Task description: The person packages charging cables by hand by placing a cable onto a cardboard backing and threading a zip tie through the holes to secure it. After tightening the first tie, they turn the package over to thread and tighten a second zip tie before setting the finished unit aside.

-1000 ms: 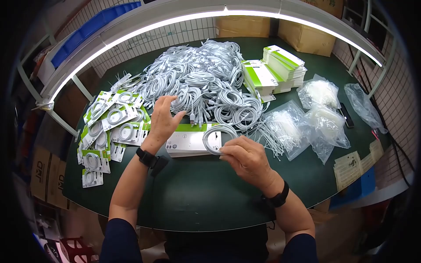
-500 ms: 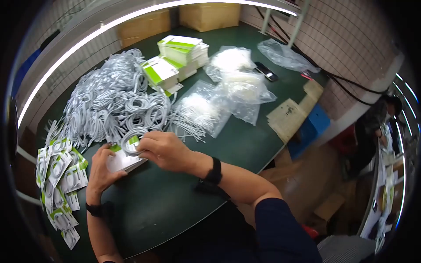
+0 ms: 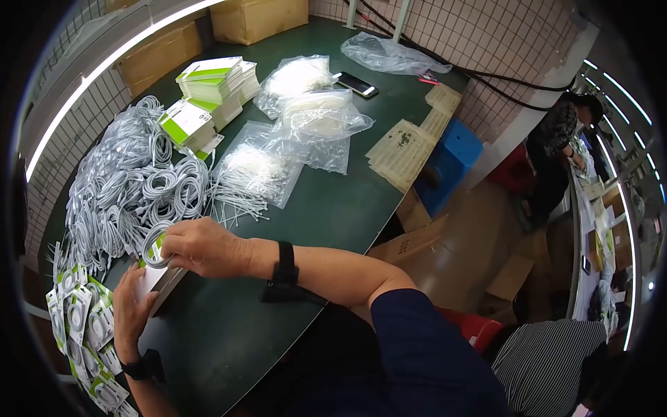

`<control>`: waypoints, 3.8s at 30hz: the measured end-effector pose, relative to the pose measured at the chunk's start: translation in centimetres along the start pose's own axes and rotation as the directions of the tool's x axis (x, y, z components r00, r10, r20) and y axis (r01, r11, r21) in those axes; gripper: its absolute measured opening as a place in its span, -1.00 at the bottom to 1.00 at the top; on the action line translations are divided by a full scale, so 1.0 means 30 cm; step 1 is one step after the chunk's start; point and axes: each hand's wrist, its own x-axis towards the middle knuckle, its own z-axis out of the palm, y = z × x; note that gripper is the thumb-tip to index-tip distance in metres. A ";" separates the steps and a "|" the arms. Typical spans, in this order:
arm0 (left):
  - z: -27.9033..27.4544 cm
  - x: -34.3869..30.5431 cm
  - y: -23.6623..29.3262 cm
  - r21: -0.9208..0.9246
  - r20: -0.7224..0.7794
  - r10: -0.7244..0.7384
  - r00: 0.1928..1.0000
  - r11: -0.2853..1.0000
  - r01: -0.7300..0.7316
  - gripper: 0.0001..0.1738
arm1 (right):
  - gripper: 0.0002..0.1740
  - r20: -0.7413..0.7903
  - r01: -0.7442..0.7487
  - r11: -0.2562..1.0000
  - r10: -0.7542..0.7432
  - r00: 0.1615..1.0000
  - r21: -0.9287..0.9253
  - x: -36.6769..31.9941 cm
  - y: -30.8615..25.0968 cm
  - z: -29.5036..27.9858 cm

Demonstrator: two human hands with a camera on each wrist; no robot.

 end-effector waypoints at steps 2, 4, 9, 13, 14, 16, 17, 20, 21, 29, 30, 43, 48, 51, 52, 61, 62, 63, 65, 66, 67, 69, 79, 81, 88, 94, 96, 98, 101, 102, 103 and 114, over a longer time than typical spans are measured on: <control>0.012 -0.019 -0.030 0.072 -0.110 0.068 0.992 0.996 -0.061 -0.51 | -0.78 -0.012 -0.013 1.000 0.013 1.000 0.010 0.005 -0.004 -0.009; 0.012 -0.026 -0.018 0.108 -0.166 0.113 0.980 0.989 -0.096 -0.61 | -0.76 -0.045 -0.049 0.998 0.051 0.998 0.045 0.008 -0.013 -0.018; -0.072 -0.120 0.227 0.354 -0.254 0.253 0.933 0.922 -0.154 -0.80 | -0.74 -0.161 -0.049 0.973 0.087 0.983 0.226 0.022 -0.038 -0.029; -0.053 -0.167 0.355 0.263 -0.210 0.178 0.961 0.957 -0.120 -0.86 | -0.72 -0.134 -0.075 0.949 0.121 0.984 0.305 0.024 -0.077 -0.029; -0.032 -0.175 0.368 0.211 -0.163 0.138 0.977 0.972 -0.102 -0.87 | -0.72 -0.084 -0.077 0.955 0.105 0.991 0.287 0.020 -0.086 -0.023; 0.004 -0.185 0.388 0.148 -0.121 0.096 0.988 0.986 -0.077 -0.90 | -0.73 0.026 -0.081 0.956 0.077 0.997 0.283 0.001 -0.117 0.015; 0.015 -0.166 0.391 0.143 -0.128 0.088 0.988 0.987 -0.069 -0.91 | -0.73 0.034 -0.052 0.979 0.046 0.998 0.195 -0.006 -0.134 0.031; 0.040 -0.136 0.381 0.147 -0.170 0.093 0.981 0.987 -0.068 -0.91 | -0.74 0.071 -0.047 0.990 0.038 0.997 0.132 -0.026 -0.134 0.063; 0.040 -0.134 0.370 0.144 -0.159 0.091 0.983 0.987 -0.068 -0.90 | -0.74 0.075 -0.056 0.988 0.046 0.996 0.142 -0.039 -0.116 0.082; 0.022 -0.118 0.369 0.085 -0.538 0.246 0.806 0.967 -0.239 -0.80 | -0.78 0.034 -0.209 0.943 0.208 0.978 0.257 -0.055 -0.107 0.122; 0.022 -0.143 0.385 0.089 -0.528 0.248 0.812 0.967 -0.237 -0.80 | -0.79 0.030 -0.208 0.945 0.207 0.978 0.253 -0.054 -0.107 0.119; 0.066 -0.312 0.437 -0.694 0.609 -0.393 0.689 -0.684 0.223 -0.62 | -0.66 0.143 0.122 0.957 -0.164 0.976 0.265 -0.072 -0.153 0.116; 0.071 -0.334 0.457 -0.828 0.463 -0.457 0.759 -0.528 0.187 -0.66 | -0.67 0.306 0.045 0.966 -0.125 0.944 0.256 -0.008 -0.207 0.049; 0.054 -0.295 0.471 -0.906 0.352 -0.481 0.803 -0.389 0.164 -0.67 | -0.68 0.287 0.086 0.983 -0.130 0.949 0.160 0.040 -0.228 0.010; 0.048 -0.272 0.474 -0.935 0.304 -0.492 0.816 -0.320 0.155 -0.67 | -0.68 0.287 0.097 0.984 -0.137 0.948 0.148 0.044 -0.227 0.006; 0.103 -0.169 0.397 -0.993 0.112 -0.402 0.909 -0.083 0.086 -0.64 | -0.67 0.232 0.066 0.998 -0.065 0.971 0.006 0.020 -0.171 0.032; 0.111 -0.170 0.390 -0.992 0.119 -0.400 0.909 -0.085 0.092 -0.64 | -0.68 0.241 0.053 0.999 -0.051 0.969 -0.003 0.017 -0.160 0.037; 0.120 -0.171 0.383 -0.991 0.122 -0.398 0.909 -0.098 0.090 -0.64 | -0.68 0.252 0.042 0.999 -0.038 0.967 -0.012 0.016 -0.151 0.042; 0.132 -0.172 0.372 -0.988 0.128 -0.397 0.909 -0.127 0.084 -0.63 | -0.69 0.249 0.024 1.000 -0.028 0.968 0.019 0.013 -0.136 0.051; 0.135 -0.173 0.369 -0.987 0.135 -0.399 0.907 -0.133 0.089 -0.63 | -0.70 0.247 0.009 0.999 -0.021 0.969 0.052 0.010 -0.130 0.056; 0.137 -0.174 0.366 -0.987 0.130 -0.386 0.913 -0.139 0.082 -0.63 | -0.71 0.246 -0.007 0.996 -0.014 0.969 0.085 0.005 -0.127 0.061; 0.141 -0.178 0.364 -0.986 0.118 -0.366 0.923 -0.155 0.065 -0.63 | -0.71 0.254 -0.034 0.993 0.004 0.967 0.112 -0.006 -0.123 0.071; 0.136 -0.170 0.393 -0.980 0.174 -0.646 0.743 -0.036 0.198 -0.61 | -0.67 0.319 -0.122 0.974 0.057 0.946 0.189 -0.040 -0.150 0.138; 0.140 -0.166 0.391 -0.988 0.061 -0.686 0.725 0.061 0.141 -0.60 | -0.66 0.339 -0.135 0.967 0.057 0.939 0.214 -0.035 -0.150 0.139; 0.134 -0.188 0.372 -0.984 0.140 -0.663 0.736 -0.010 0.177 -0.61 | -0.61 0.385 -0.147 0.955 0.037 0.922 0.259 -0.031 -0.138 0.140; 0.145 -0.189 0.370 -0.984 0.161 -0.655 0.738 -0.045 0.175 -0.59 | -0.65 0.442 -0.232 0.937 0.097 0.892 0.261 -0.029 -0.138 0.137; 0.147 -0.189 0.367 -0.983 0.170 -0.634 0.755 -0.061 0.170 -0.59 | -0.66 0.451 -0.259 0.929 0.119 0.884 0.263 -0.030 -0.140 0.135; 0.141 -0.185 0.367 -0.983 0.173 -0.619 0.766 -0.062 0.171 -0.58 | -0.67 0.466 -0.276 0.925 0.129 0.875 0.261 -0.031 -0.140 0.132; 0.135 -0.183 0.371 -0.981 0.183 -0.612 0.769 -0.058 0.187 -0.58 | -0.68 0.471 -0.290 0.919 0.139 0.871 0.266 -0.035 -0.139 0.127; 0.135 -0.184 0.372 -0.980 0.186 -0.610 0.770 -0.057 0.191 -0.58 | -0.69 0.474 -0.295 0.916 0.140 0.869 0.271 -0.036 -0.139 0.126; 0.134 -0.184 0.373 -0.979 0.188 -0.614 0.767 -0.058 0.194 -0.58 | -0.69 0.478 -0.299 0.913 0.139 0.867 0.276 -0.038 -0.139 0.125; 0.137 -0.174 0.370 -0.976 0.163 -0.661 0.732 0.001 0.219 -0.62 | -0.65 0.437 -0.202 0.954 0.088 0.895 0.221 -0.052 -0.140 0.135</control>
